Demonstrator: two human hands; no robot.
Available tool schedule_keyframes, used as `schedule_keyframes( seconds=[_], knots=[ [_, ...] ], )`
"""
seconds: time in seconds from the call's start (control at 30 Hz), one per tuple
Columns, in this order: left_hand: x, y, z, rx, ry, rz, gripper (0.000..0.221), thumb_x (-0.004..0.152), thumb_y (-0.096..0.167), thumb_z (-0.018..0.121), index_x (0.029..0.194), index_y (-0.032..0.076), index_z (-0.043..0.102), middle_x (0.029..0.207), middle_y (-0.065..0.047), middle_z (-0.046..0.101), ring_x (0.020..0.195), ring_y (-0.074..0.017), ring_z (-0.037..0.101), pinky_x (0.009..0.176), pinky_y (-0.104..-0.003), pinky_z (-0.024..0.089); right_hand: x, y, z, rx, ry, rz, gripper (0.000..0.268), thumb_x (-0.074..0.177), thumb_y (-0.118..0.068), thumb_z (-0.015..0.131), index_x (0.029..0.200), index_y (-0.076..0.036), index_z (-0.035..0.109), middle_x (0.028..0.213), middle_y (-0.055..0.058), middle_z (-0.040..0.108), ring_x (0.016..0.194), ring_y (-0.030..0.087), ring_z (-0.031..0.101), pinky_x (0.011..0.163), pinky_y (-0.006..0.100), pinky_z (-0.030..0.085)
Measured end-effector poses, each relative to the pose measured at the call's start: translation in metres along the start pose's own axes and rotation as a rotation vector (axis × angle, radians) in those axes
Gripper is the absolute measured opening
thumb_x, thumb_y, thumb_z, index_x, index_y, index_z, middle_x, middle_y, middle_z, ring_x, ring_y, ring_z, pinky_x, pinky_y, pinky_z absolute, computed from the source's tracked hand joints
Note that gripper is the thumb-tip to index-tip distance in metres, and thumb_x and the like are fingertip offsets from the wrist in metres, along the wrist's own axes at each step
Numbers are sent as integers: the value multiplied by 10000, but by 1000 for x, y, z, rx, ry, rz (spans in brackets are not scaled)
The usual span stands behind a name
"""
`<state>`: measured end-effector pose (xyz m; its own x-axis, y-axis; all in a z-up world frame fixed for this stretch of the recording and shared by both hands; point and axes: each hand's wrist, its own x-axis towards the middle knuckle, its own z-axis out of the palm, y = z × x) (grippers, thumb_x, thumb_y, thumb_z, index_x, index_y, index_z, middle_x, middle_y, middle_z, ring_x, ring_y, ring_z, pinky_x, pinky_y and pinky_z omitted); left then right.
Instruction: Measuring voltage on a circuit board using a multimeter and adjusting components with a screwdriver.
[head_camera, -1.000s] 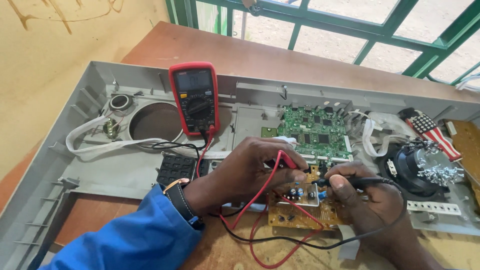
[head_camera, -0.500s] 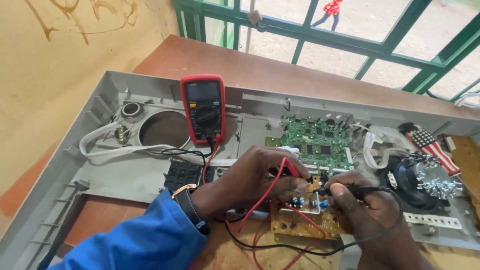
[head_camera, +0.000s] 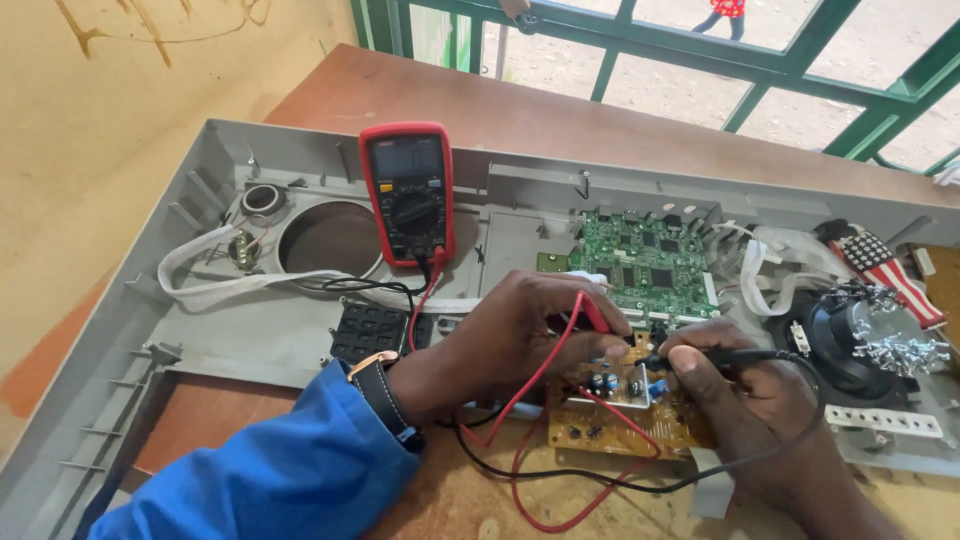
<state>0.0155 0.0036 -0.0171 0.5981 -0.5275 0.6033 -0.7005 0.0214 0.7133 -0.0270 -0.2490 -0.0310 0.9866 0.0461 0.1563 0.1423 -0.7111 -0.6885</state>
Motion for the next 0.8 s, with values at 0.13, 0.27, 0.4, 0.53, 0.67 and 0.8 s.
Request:
schedule_keyframes(
  seconds=[0.13, 0.27, 0.4, 0.53, 0.67, 0.8],
  knots=[
    [0, 4, -1, -23, -4, -39, 231, 954, 311, 675, 966, 83, 709, 926, -43, 747, 844, -148, 708, 734, -299, 579, -1, -3, 0, 33, -8, 35, 319, 936, -369, 596, 950, -110, 782, 845, 22, 759, 760, 147, 710, 745, 306, 548],
    [0, -1, 0, 21, -5, -20, 216, 953, 311, 681, 961, 97, 712, 937, -37, 759, 849, -153, 724, 745, -309, 588, -1, 0, 1, 29, -3, 38, 324, 935, -386, 597, 953, -123, 785, 844, 17, 751, 789, 144, 690, 775, 303, 518],
    [2, 6, 0, -27, -3, -55, 239, 963, 321, 659, 963, 89, 714, 922, -48, 745, 842, -161, 712, 738, -304, 576, -3, -8, 0, 124, -14, 114, 299, 932, -354, 618, 946, -102, 778, 770, 39, 704, 686, 155, 661, 673, 302, 539],
    [2, 6, 0, -8, -7, -55, 218, 964, 300, 668, 966, 87, 711, 924, -36, 745, 843, -146, 703, 738, -298, 570, -4, -13, -1, 143, -37, 166, 298, 932, -362, 611, 963, -108, 762, 716, 74, 726, 635, 196, 758, 615, 336, 568],
    [2, 8, 1, -8, -2, -65, 247, 960, 326, 658, 964, 86, 715, 915, -38, 745, 832, -147, 704, 725, -294, 567, -1, -3, -1, 46, -34, 19, 358, 921, -417, 584, 958, -122, 783, 884, -1, 760, 850, 130, 698, 835, 294, 528],
    [3, 9, 3, -11, 17, -61, 188, 957, 263, 685, 950, 76, 707, 885, -41, 740, 799, -139, 692, 702, -291, 563, 0, -2, 0, 61, -48, -90, 387, 942, -418, 555, 930, -103, 780, 906, 1, 776, 904, 131, 717, 885, 302, 526]
  ],
)
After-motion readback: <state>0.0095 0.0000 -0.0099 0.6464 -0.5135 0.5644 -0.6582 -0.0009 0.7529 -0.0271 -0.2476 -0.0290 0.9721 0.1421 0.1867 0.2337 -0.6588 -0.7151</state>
